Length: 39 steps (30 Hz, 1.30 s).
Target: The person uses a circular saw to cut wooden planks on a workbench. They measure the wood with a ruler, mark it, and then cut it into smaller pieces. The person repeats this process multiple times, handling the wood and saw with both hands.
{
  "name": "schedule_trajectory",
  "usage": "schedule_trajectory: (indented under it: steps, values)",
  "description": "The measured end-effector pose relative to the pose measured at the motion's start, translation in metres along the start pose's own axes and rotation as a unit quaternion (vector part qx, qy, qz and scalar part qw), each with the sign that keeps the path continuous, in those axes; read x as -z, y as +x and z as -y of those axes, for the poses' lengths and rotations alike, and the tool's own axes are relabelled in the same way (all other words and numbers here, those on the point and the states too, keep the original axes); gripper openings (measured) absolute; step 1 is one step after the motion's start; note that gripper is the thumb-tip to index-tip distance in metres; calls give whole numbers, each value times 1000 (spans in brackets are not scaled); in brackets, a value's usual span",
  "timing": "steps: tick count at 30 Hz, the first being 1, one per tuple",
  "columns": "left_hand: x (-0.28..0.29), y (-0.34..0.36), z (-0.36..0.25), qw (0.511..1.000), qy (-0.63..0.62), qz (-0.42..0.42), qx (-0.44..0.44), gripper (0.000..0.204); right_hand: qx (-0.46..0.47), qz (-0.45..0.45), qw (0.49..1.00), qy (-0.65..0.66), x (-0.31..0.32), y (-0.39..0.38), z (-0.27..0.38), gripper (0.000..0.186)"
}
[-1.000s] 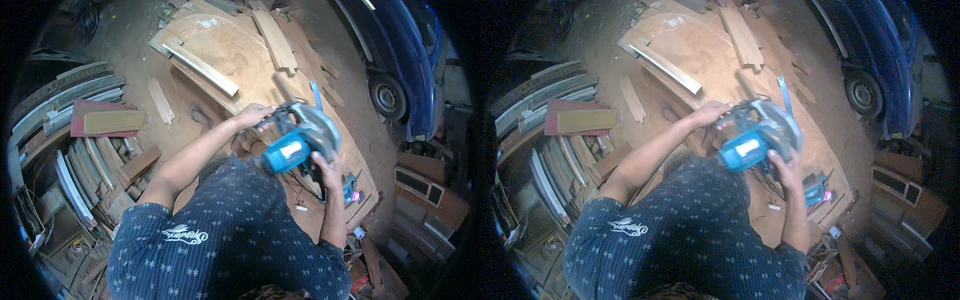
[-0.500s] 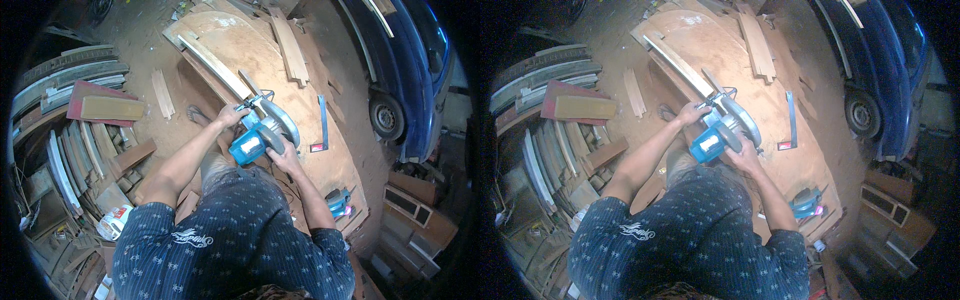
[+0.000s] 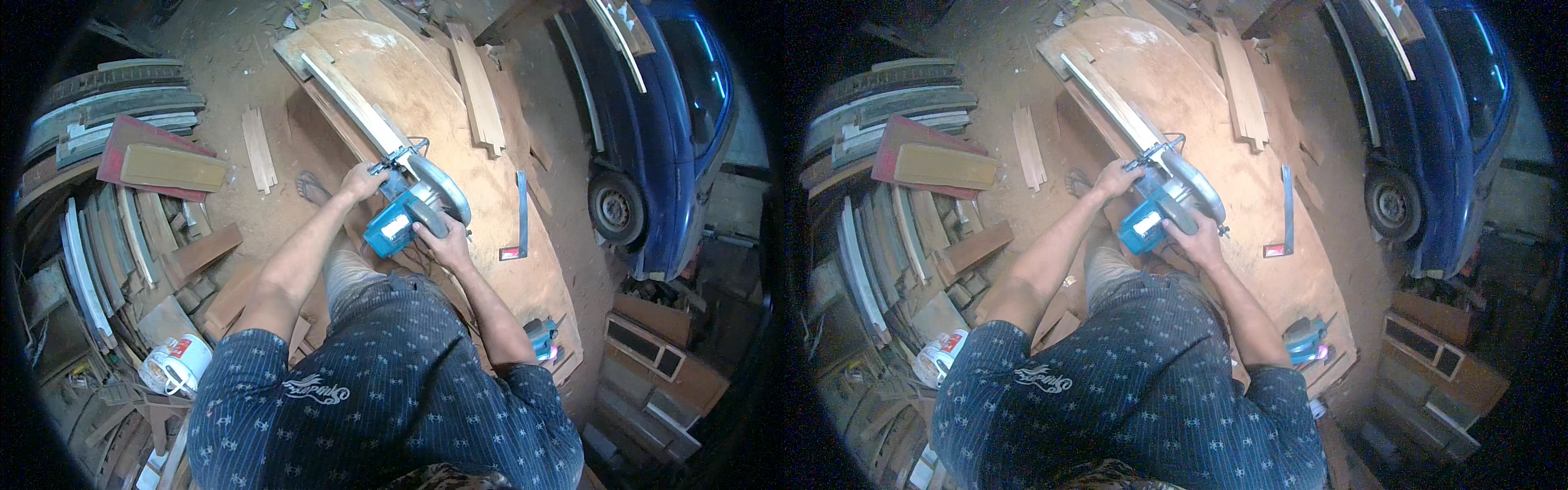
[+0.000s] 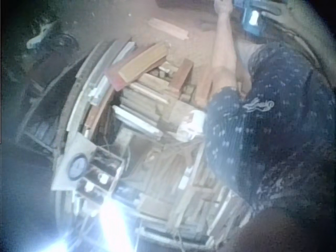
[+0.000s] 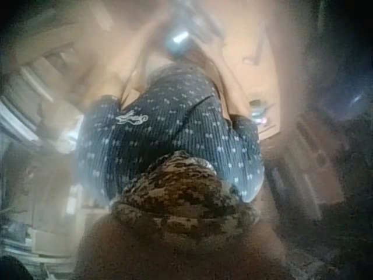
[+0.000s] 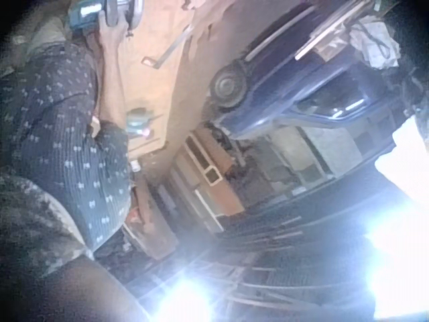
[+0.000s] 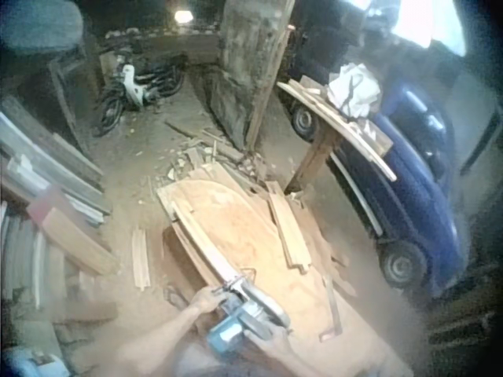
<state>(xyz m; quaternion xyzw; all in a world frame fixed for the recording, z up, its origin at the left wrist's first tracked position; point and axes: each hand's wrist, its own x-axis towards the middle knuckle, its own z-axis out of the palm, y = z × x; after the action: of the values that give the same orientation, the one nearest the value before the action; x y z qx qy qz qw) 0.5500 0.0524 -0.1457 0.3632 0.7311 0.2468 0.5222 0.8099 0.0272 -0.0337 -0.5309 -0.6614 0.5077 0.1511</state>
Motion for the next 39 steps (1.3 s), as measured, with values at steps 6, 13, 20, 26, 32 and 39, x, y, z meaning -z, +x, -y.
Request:
schedule_trajectory:
  steps: [6,13,20,26,32,39]
  values:
    - [8,11,9,999,-32,22,-4,37,24,-15,1000,10,-6,9,7,40]
    - [14,29,18,999,-22,28,-3,37,-2,-2,1000,-26,-7,19,18,41]
    - [32,29,7,998,-46,34,-7,38,41,-16,998,-39,-16,32,17,42]
    - [45,26,-6,997,-61,35,7,37,26,-5,998,-61,-20,42,18,43]
    - [59,28,-15,998,-52,36,18,36,12,-10,998,-55,-29,51,23,42]
    - [75,38,-9,998,-50,26,32,36,39,-28,997,-65,-41,62,38,42]
